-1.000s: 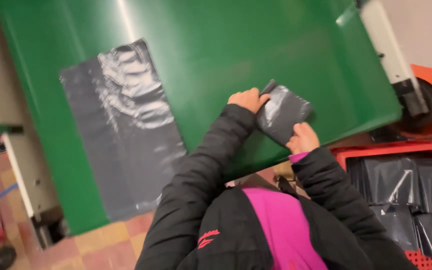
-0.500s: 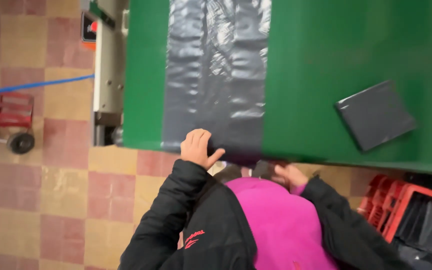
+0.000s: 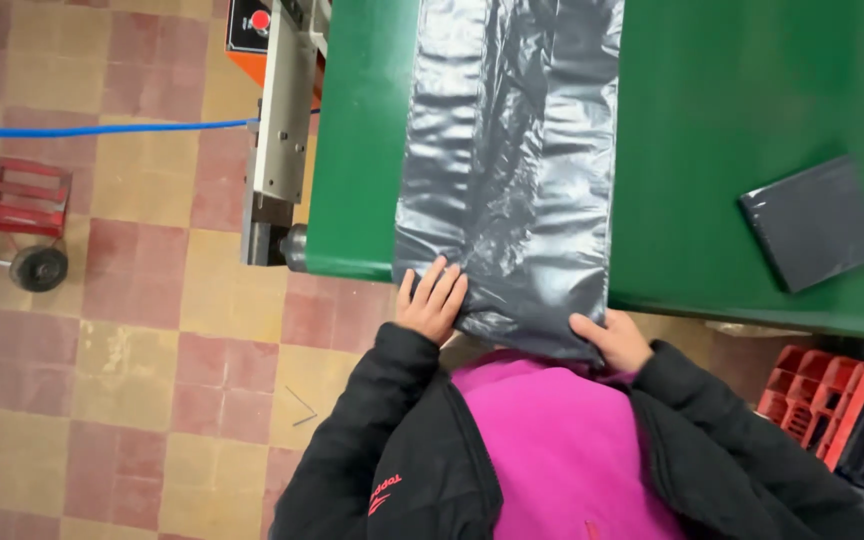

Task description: Folding black plastic bags and placing them into a red crate.

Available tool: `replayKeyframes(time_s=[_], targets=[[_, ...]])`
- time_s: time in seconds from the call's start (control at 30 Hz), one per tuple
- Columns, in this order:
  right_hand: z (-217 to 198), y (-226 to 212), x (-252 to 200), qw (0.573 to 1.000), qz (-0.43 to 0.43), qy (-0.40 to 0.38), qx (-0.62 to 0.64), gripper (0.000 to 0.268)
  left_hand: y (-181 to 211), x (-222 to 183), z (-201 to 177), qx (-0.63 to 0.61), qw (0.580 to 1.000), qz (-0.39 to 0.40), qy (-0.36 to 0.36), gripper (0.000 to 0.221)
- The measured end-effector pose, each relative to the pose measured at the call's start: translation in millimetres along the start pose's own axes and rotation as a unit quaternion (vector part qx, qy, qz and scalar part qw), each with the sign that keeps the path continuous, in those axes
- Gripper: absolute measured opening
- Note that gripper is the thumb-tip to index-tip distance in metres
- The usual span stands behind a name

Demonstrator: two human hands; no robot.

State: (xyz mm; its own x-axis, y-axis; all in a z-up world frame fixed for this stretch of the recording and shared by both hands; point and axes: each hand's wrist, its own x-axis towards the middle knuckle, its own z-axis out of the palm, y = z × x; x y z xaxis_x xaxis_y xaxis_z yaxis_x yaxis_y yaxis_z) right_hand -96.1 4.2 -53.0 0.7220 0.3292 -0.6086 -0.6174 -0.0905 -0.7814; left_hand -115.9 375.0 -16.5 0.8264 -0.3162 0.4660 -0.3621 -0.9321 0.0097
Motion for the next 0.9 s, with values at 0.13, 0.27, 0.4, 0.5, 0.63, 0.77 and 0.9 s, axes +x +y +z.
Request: replayKeyframes(time_s=[0.13, 0.27, 0.4, 0.5, 0.63, 0.77, 0.9], targets=[[-24.5, -48.5, -35.5, 0.993, 0.085, -0.045, 0.065, 0.039, -30.6, 11.9, -41.1, -0.245, 0.964, 0.004, -0.104, 0.047], [-85.1, -55.8, -35.1, 0.975, 0.135, -0.045, 0.171, 0.041, -48.9, 55.3, -73.0, -0.451, 0.870, -0.077, -0.182, 0.036], [-112.4, -123.6, 22.8, 0.969, 0.018, -0.091, 0.229, 0.043, -81.9, 161.6, -40.6, -0.576, 0.810, -0.080, -0.083, 0.030], [-103.0, -209.8, 100.6, 0.963, -0.004, 0.011, 0.268, 0.037, -110.5, 239.1, 41.4, -0.597, 0.785, -0.166, 0.013, 0.019], [-131.8, -266.4, 213.0, 0.978, -0.029, -0.006, 0.207, 0.063, -155.2, 319.6, 154.8, -0.513, 0.811, -0.280, 0.030, 0.023], [-126.5, -291.1, 266.1, 0.973, -0.159, 0.137, -0.092, 0.033, -179.5, 327.6, 223.9, -0.396, 0.870, -0.293, 0.004, 0.027], [-124.1, -321.9, 287.5, 0.797, -0.421, 0.185, -0.392, 0.033, -170.6, 332.8, 211.0, -0.361, 0.882, -0.303, -0.020, 0.027]])
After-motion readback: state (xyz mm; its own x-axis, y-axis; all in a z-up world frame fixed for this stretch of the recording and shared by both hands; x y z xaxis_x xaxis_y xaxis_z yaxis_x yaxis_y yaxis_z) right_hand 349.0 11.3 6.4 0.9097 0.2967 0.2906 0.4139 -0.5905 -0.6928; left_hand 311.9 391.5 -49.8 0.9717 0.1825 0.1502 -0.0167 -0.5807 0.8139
